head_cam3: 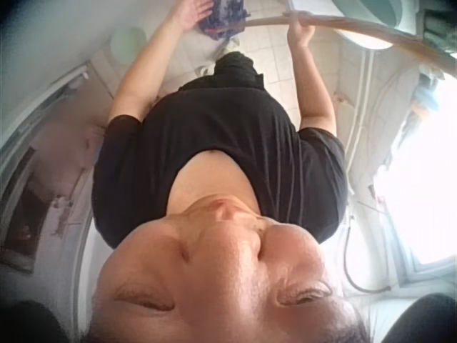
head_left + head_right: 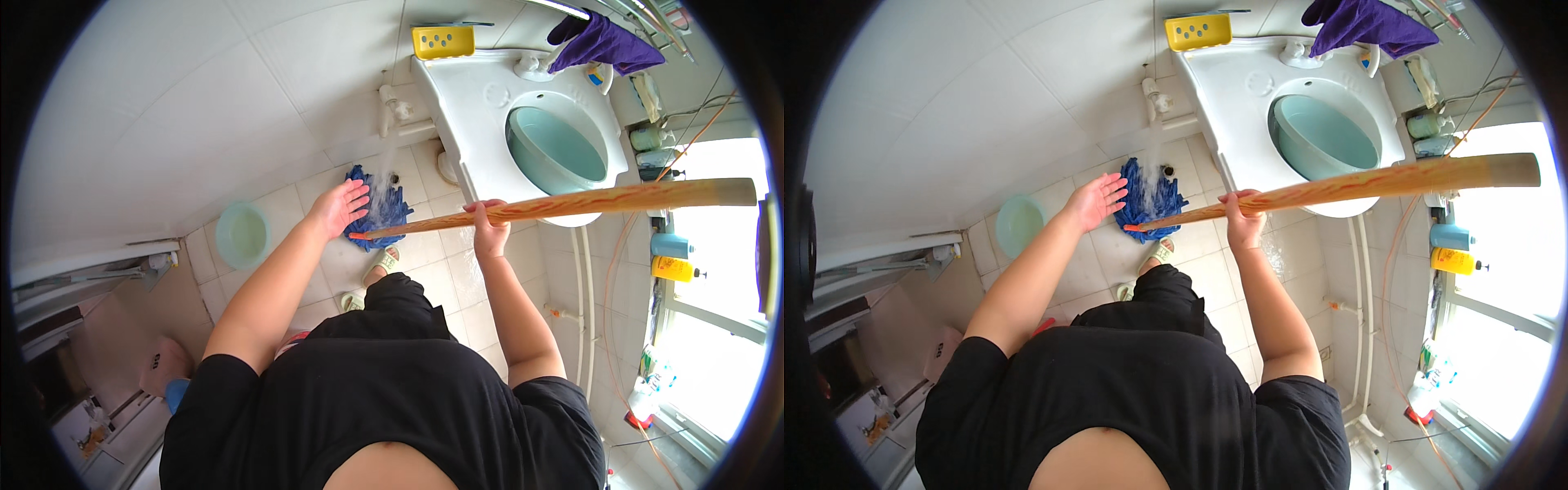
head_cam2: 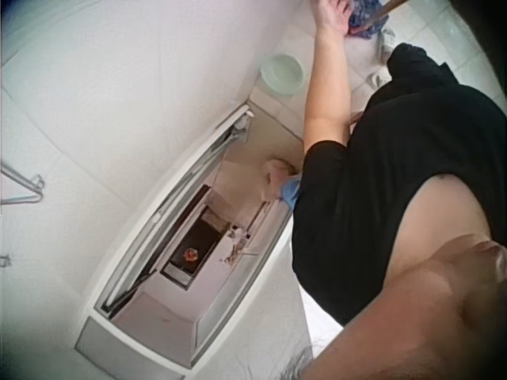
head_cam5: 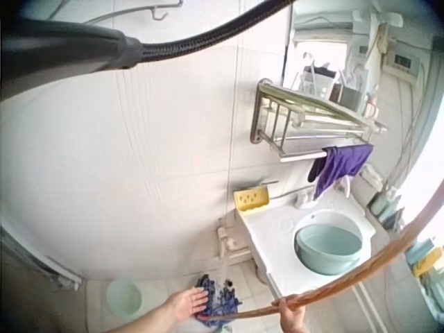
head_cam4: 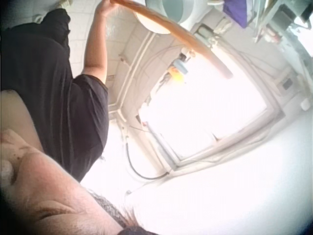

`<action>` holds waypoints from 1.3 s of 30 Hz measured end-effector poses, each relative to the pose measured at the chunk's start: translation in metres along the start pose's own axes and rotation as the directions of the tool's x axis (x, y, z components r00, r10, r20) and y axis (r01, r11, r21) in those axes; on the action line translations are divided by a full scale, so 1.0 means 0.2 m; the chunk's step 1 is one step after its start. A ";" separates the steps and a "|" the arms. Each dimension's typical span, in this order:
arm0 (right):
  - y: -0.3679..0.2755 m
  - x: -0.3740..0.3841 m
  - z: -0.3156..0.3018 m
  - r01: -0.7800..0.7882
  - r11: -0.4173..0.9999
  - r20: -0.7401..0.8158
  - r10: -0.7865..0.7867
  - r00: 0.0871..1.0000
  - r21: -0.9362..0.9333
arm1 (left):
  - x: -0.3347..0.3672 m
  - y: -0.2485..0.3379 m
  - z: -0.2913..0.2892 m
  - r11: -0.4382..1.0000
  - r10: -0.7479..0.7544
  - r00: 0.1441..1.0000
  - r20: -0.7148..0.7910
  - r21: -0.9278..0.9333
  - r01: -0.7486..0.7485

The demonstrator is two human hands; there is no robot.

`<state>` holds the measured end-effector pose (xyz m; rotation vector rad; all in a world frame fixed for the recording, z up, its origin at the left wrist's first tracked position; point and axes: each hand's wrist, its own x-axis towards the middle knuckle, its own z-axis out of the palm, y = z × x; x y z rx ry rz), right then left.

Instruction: The person mops the tiled floor of a bathroom using a blue string mop. They move a basin to access the area, wring the mop, and clean around the toilet and washing machine. The person also interacts with the washing machine's control panel before finishing the mopping task and leaving the room.

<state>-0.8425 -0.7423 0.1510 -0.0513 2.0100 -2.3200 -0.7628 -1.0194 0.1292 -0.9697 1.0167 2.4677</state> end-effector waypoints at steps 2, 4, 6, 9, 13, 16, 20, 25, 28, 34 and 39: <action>0.04 0.09 0.06 0.083 0.970 0.013 -0.082 0.997 -0.227 | 0.13 0.02 -0.01 1.000 -0.011 0.998 -0.061 0.018 0.012; 0.00 0.13 0.09 0.158 0.458 0.103 -0.143 0.984 -0.875 | 0.23 0.05 -0.02 1.000 -0.025 0.996 -0.087 0.014 0.026; -0.05 0.19 0.15 0.083 0.461 0.131 0.074 0.989 -0.884 | 0.33 0.06 -0.03 1.000 -0.022 0.995 -0.102 -0.010 0.021; -0.10 0.23 0.18 -0.066 0.578 0.045 0.176 0.983 -0.813 | 0.49 0.04 -0.05 0.999 -0.030 0.994 -0.109 -0.045 0.025; -0.04 0.21 0.09 -0.005 0.687 0.083 0.095 0.992 -0.727 | 0.75 0.01 -0.04 0.997 -0.066 0.984 -0.163 -0.056 0.058; 0.04 0.14 0.07 -0.031 0.715 0.088 0.128 0.988 -0.698 | 0.99 -0.02 -0.04 0.996 -0.052 0.977 -0.206 -0.087 0.035; 0.23 0.01 0.10 -0.145 0.772 0.157 0.303 0.940 -0.619 | 1.34 -0.02 -0.08 0.974 -0.093 0.975 -0.202 -0.219 0.047; 0.45 -0.03 0.20 -0.358 0.790 0.219 0.514 0.830 -0.497 | 1.56 -0.07 -0.12 0.919 -0.141 0.981 -0.130 -0.387 0.080; 0.57 0.07 0.33 -0.515 0.769 0.201 0.612 0.765 -0.379 | 1.61 -0.05 -0.17 0.915 -0.157 0.982 -0.105 -0.389 0.105; 1.03 0.47 0.72 -0.678 0.617 -0.021 0.745 0.666 0.399 | 1.55 0.04 -0.18 0.972 -0.150 0.986 -0.068 -0.190 0.135; 1.36 0.77 0.88 -0.413 0.337 -0.025 0.799 0.601 0.846 | 1.57 0.05 -0.25 0.985 -0.109 0.979 -0.174 -0.154 0.082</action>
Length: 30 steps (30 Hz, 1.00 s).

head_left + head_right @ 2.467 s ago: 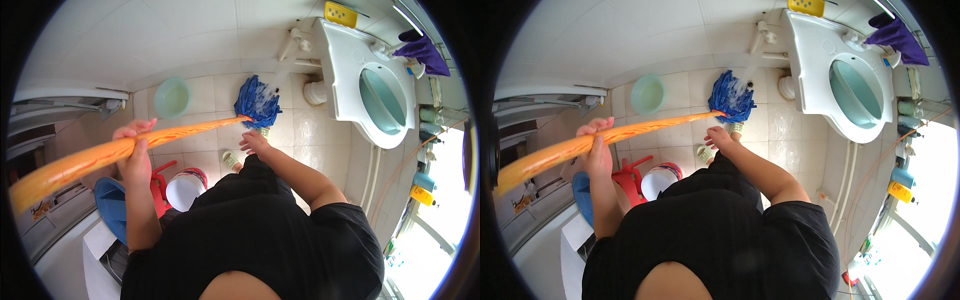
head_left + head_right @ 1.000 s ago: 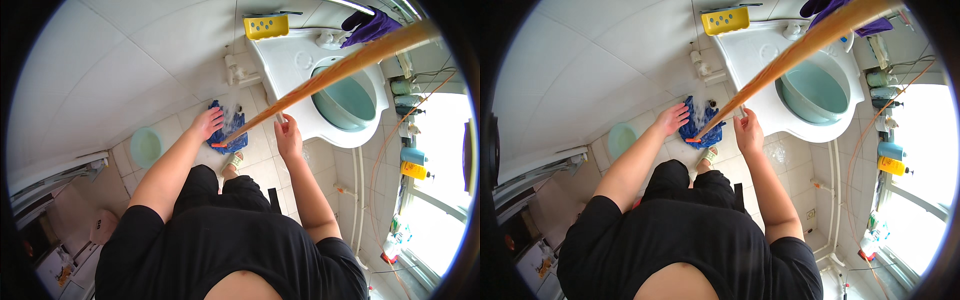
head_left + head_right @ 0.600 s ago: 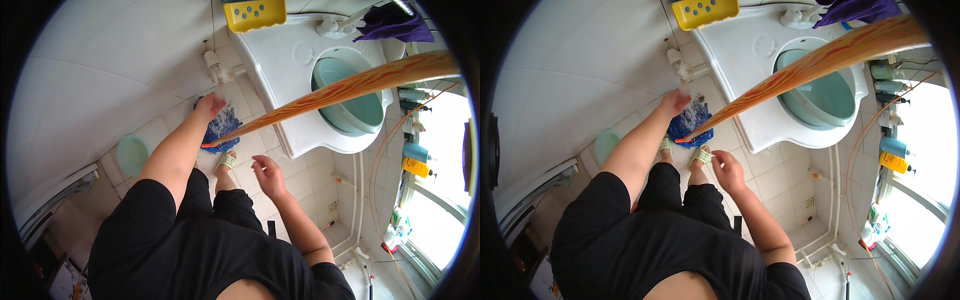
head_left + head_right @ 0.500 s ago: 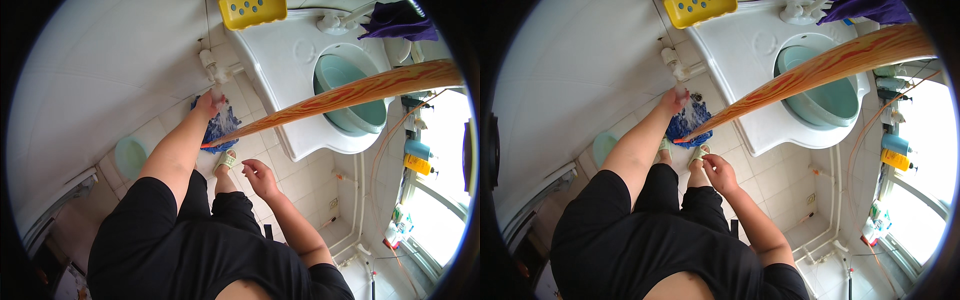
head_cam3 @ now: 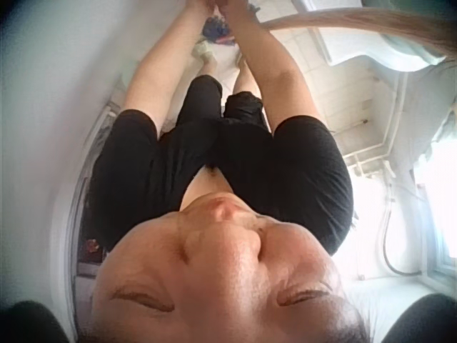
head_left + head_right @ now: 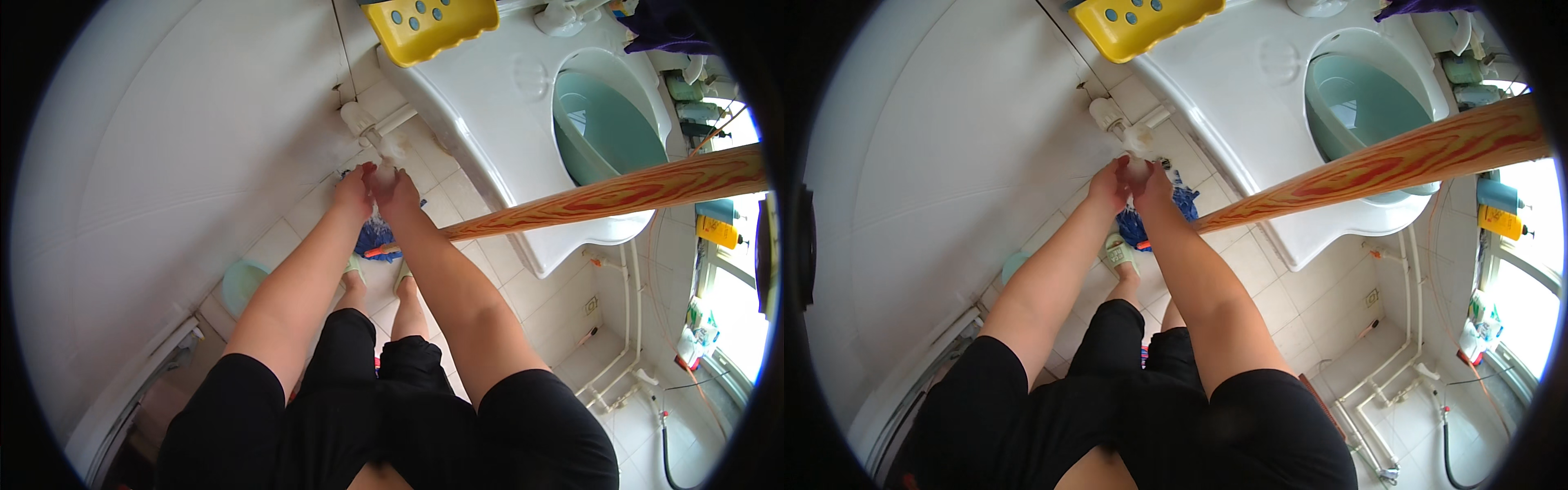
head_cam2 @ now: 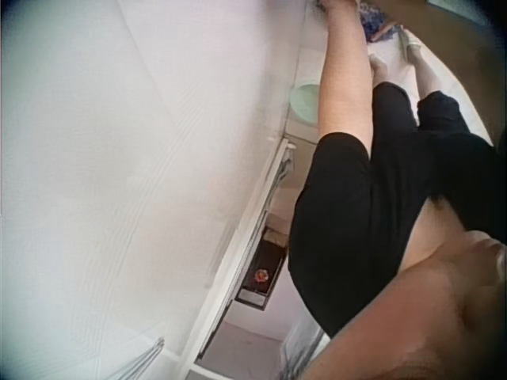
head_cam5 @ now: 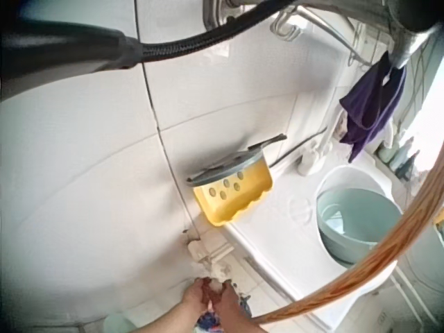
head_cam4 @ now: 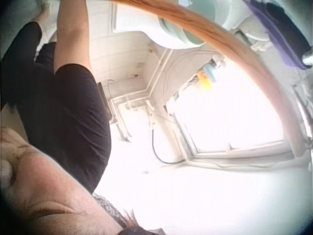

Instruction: The person mops the tiled floor of a bathroom using a blue string mop. They move a basin to access the area, wring the mop, and clean around the toilet and washing machine. The person also interacts with the washing machine's control panel before finishing the mopping task and leaving the room.

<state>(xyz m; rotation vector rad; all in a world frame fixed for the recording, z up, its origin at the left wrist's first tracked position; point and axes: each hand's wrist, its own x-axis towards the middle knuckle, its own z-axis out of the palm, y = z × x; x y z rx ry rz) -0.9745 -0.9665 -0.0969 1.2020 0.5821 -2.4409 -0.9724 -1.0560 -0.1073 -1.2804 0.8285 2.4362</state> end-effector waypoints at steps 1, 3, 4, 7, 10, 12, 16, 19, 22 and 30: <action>0.00 0.04 0.00 0.007 0.997 -0.001 -0.007 1.000 -0.072 | -0.07 0.01 0.04 1.000 -0.011 0.998 -0.064 -0.026 0.010; 0.03 0.16 -0.05 -0.001 0.994 0.052 0.007 0.999 -0.108 | -0.10 0.02 0.05 0.985 -0.092 0.995 0.039 -0.140 0.096; 0.05 0.25 -0.12 -0.015 0.998 0.105 0.022 0.994 -0.067 | -0.11 0.02 0.07 0.981 -0.115 0.990 0.080 -0.145 0.126; 0.10 0.52 -0.38 -0.071 0.997 0.269 0.058 0.961 0.039 | -0.03 -0.04 0.03 0.966 -0.219 0.949 0.225 -0.084 0.243; 0.04 0.25 -0.12 -0.055 0.974 0.068 0.041 0.997 0.218 | -0.06 -0.04 -0.02 0.890 -0.057 0.928 0.367 0.440 -0.120; 0.00 0.05 0.00 0.204 0.897 -0.079 -0.254 0.964 -0.392 | -0.03 -0.05 -0.03 0.901 -0.095 0.897 0.432 0.421 -0.107; -0.06 -0.08 0.10 0.157 0.482 -0.074 -0.425 0.902 -0.862 | 0.02 -0.05 0.02 0.654 0.061 0.929 0.364 0.688 -0.313; -0.07 -0.15 0.08 0.182 0.585 -0.049 -0.357 0.933 -0.790 | 0.21 -0.10 -0.10 0.705 0.130 0.895 0.427 0.595 -0.386; -0.11 -0.11 -0.20 0.265 0.230 0.147 -0.429 0.891 -0.936 | 0.10 0.02 -0.04 0.877 -0.230 0.965 0.128 0.458 0.148; -0.15 -0.47 -0.67 0.247 0.269 0.175 -0.267 0.948 -0.931 | -0.22 0.29 -0.67 0.504 0.239 0.969 -0.069 0.861 -0.063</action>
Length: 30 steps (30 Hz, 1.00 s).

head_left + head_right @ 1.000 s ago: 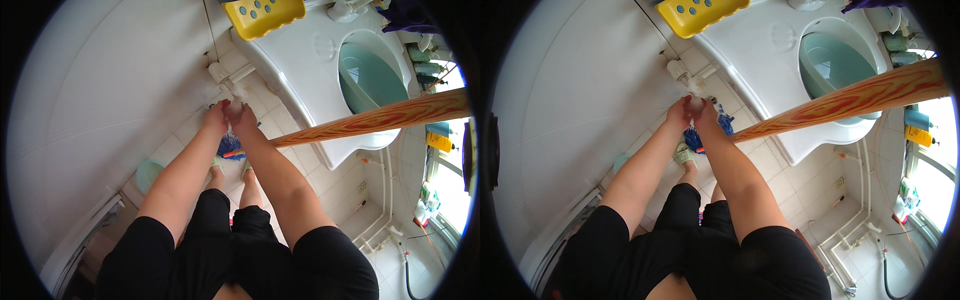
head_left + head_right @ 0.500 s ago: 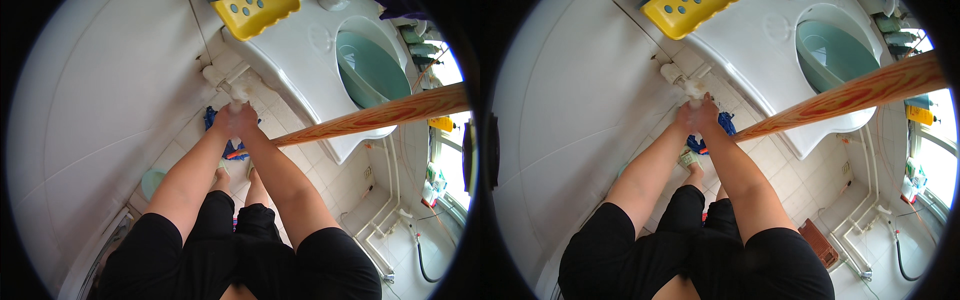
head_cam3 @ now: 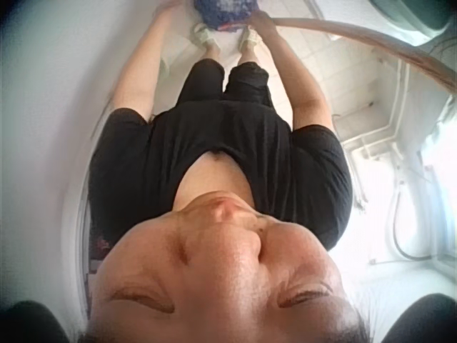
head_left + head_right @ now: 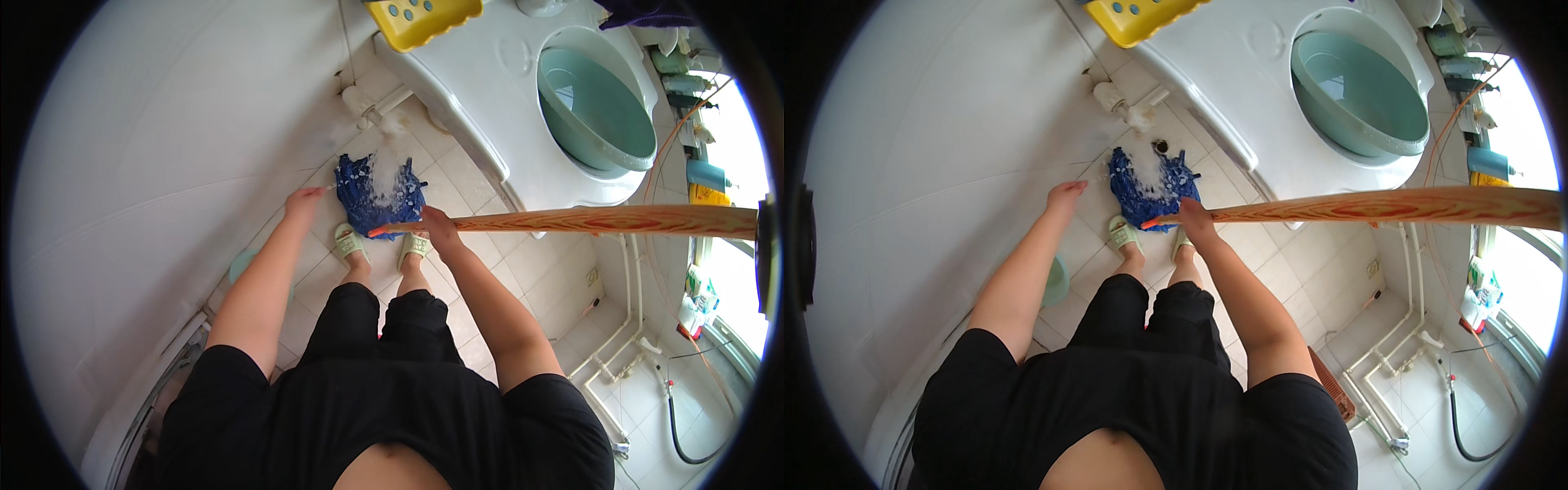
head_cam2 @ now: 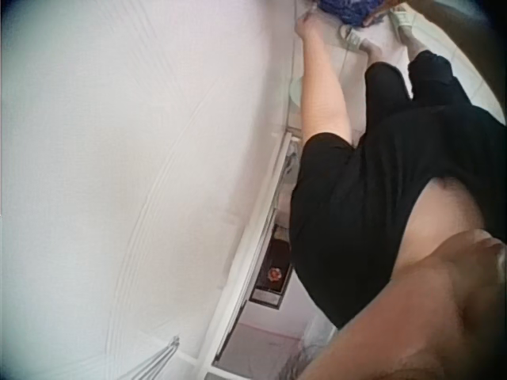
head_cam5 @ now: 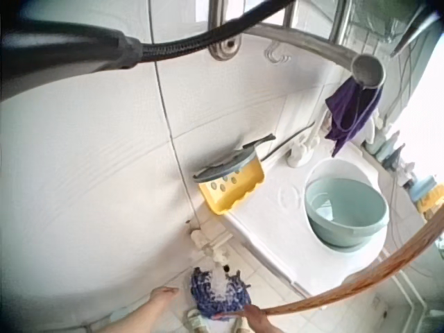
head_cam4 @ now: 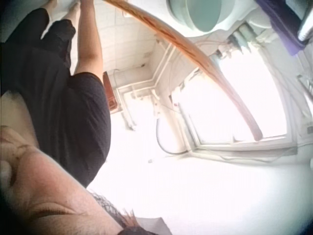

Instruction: The person mops the tiled floor of a bathroom using a blue string mop. They move a basin to access the area, wring the mop, and clean around the toilet and washing machine. The person also interacts with the washing machine's control panel before finishing the mopping task and leaving the room.

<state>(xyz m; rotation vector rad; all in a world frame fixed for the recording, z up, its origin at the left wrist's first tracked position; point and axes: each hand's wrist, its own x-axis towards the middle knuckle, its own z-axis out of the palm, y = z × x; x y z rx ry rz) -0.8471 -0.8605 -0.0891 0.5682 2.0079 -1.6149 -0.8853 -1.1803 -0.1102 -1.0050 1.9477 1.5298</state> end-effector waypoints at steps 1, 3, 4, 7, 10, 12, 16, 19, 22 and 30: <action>-0.04 -0.06 -0.05 -0.078 0.997 0.075 0.078 0.994 -0.009 | -0.08 -0.05 -0.09 1.000 0.021 0.998 -0.056 -0.009 -0.021; -0.16 -0.18 -0.17 -0.221 0.973 0.225 0.229 0.947 -0.058 | -0.25 -0.16 -0.23 0.995 0.035 0.987 -0.156 -0.092 -0.050; -0.14 -0.19 -0.23 -0.284 0.940 0.219 0.323 0.921 -0.192 | -0.32 -0.22 -0.29 0.985 0.025 0.980 -0.196 -0.164 -0.058; -0.11 -0.20 -0.37 -0.307 0.890 0.118 0.364 0.924 -0.337 | -0.57 -0.33 -0.42 0.987 -0.094 0.938 -0.335 -0.152 0.045; 0.08 -0.09 -0.45 0.022 0.816 0.181 0.102 0.978 -0.578 | -0.80 -0.44 -0.48 0.977 -0.145 0.871 -0.469 -0.208 0.050; 0.12 -0.06 -0.43 0.076 0.692 0.204 0.105 0.973 -0.718 | -0.95 -0.56 -0.49 0.980 -0.144 0.819 -0.556 -0.194 0.041; -0.14 -0.12 -0.34 0.369 0.615 0.545 0.121 0.830 -0.697 | -1.30 -0.79 -0.32 0.954 -0.153 0.677 -0.720 -0.286 -0.089; -0.32 -0.15 -0.31 0.658 0.460 0.760 0.061 0.647 -0.597 | -1.64 -0.88 -0.01 0.981 -0.185 0.532 -0.826 -0.126 0.145; -0.52 -0.25 -0.30 0.667 0.322 0.733 0.160 0.661 -0.672 | -1.89 -0.87 0.37 0.892 -0.326 0.541 -0.775 -0.063 0.447; -0.36 -0.40 -0.33 0.789 0.241 0.724 0.603 0.334 -0.565 | -2.39 -1.25 1.08 0.871 -0.407 0.741 -0.535 -0.472 0.138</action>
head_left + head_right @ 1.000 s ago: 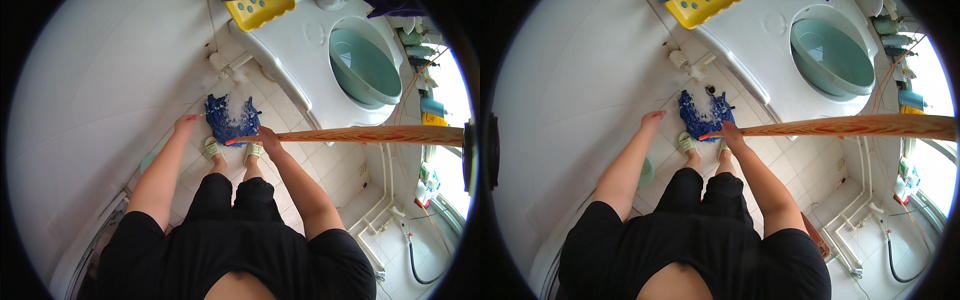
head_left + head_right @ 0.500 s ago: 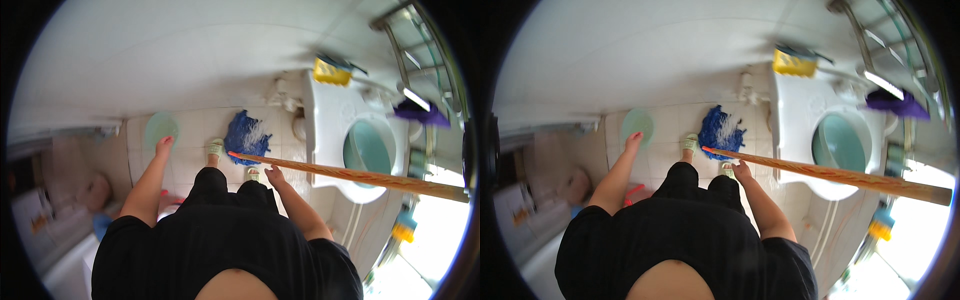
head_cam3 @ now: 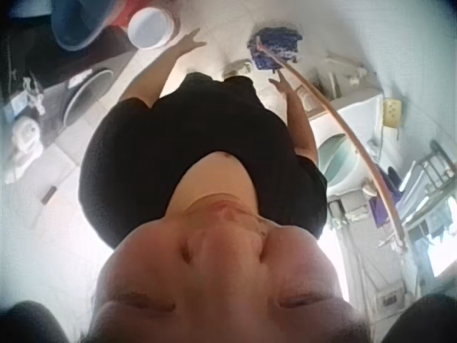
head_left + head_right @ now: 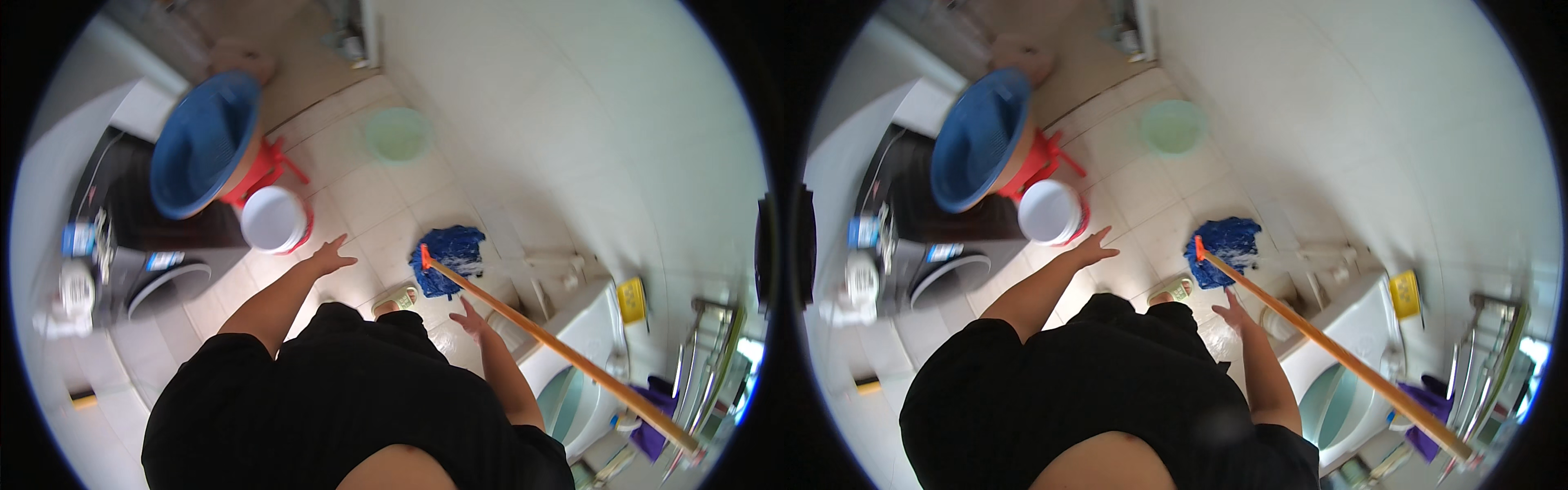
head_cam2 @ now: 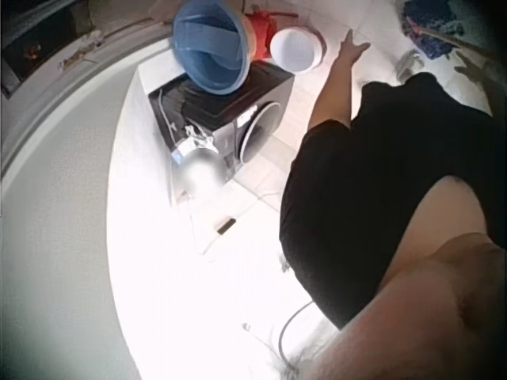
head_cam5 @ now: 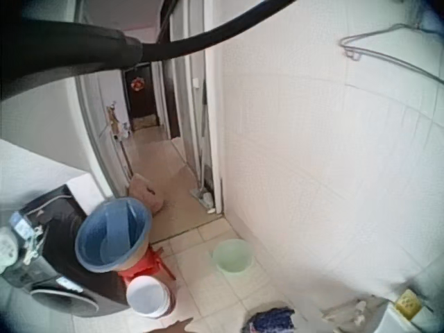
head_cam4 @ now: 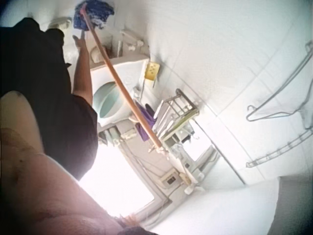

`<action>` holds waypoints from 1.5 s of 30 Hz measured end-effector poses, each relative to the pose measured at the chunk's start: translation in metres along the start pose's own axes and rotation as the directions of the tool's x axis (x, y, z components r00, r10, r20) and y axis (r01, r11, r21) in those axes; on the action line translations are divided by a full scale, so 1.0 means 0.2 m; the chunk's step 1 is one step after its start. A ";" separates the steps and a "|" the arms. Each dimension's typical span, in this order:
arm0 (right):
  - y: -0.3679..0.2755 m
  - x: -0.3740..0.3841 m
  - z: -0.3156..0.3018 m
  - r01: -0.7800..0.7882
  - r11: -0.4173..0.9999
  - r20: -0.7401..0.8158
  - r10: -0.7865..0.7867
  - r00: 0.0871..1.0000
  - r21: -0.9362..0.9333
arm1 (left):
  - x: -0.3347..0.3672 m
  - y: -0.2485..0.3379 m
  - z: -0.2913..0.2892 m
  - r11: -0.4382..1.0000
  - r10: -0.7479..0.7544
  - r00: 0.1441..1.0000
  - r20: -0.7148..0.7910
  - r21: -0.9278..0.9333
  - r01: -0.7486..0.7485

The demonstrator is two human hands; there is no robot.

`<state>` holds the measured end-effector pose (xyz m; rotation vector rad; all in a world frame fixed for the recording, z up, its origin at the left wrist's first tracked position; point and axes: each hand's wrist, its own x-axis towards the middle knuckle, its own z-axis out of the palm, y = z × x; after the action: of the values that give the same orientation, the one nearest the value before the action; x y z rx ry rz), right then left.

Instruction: The person mops the tiled floor of a bathroom using a blue string mop. They move a basin to access the area, wring the mop, and clean around the toilet and washing machine. The person also interacts with the washing machine's control panel before finishing the mopping task and leaving the room.

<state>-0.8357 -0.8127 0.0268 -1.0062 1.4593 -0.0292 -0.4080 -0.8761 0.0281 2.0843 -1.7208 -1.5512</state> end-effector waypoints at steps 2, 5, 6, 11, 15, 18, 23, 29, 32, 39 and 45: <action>0.05 0.06 0.12 -0.033 0.982 0.085 0.050 0.995 -0.188 | -0.22 -0.16 0.00 0.999 -0.036 0.999 -0.008 -0.018 0.036; 0.24 0.15 0.33 -0.117 0.932 0.131 0.171 0.976 -0.343 | -0.50 -0.59 0.19 0.977 -0.206 0.978 0.034 -0.053 0.208; 0.24 0.14 0.41 -0.259 0.932 0.139 0.300 0.944 -0.254 | -0.58 -0.88 0.39 0.982 -0.173 0.984 0.045 -0.068 0.175; 0.18 0.04 0.75 -0.407 0.854 0.233 0.489 0.840 -0.325 | -1.47 -1.37 0.96 0.874 -0.440 0.840 0.318 -0.061 0.481; 0.11 -0.02 1.06 -0.159 0.772 0.305 0.419 0.855 -0.615 | -2.14 -1.48 1.18 0.719 -0.344 0.820 0.457 -0.433 0.543; -0.02 -0.04 1.35 0.170 0.633 0.439 0.296 0.848 -0.755 | -2.48 -1.54 1.27 0.614 -0.306 0.845 0.438 -0.587 0.527; -0.32 -0.10 1.83 0.699 0.194 0.721 0.076 0.689 -0.688 | -2.84 -1.65 1.23 0.537 -0.288 0.913 0.290 -0.740 0.404; -0.93 -0.45 2.53 0.767 -0.283 0.816 -0.129 0.564 -0.575 | -2.79 -1.92 1.10 0.299 -0.491 0.870 -0.035 -0.945 0.130; -1.14 -0.55 2.74 0.782 -0.358 0.858 -0.156 0.489 -0.511 | -2.75 -1.96 0.81 0.108 -0.671 0.732 -0.119 -0.992 -0.062; -1.62 -0.56 3.15 0.805 -0.319 0.860 -0.084 0.503 -0.501 | -2.82 -2.15 0.40 0.048 -0.780 0.598 -0.184 -0.971 -0.236; -1.94 -0.31 3.59 0.919 -0.002 0.862 -0.346 0.370 -0.395 | -2.77 -2.31 0.41 -0.028 -0.879 0.457 -0.136 -0.942 -0.335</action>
<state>-0.0497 -0.6275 0.1545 -2.3877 0.0775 0.3454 -0.0693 -0.2355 0.0862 1.6690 0.5109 -0.7798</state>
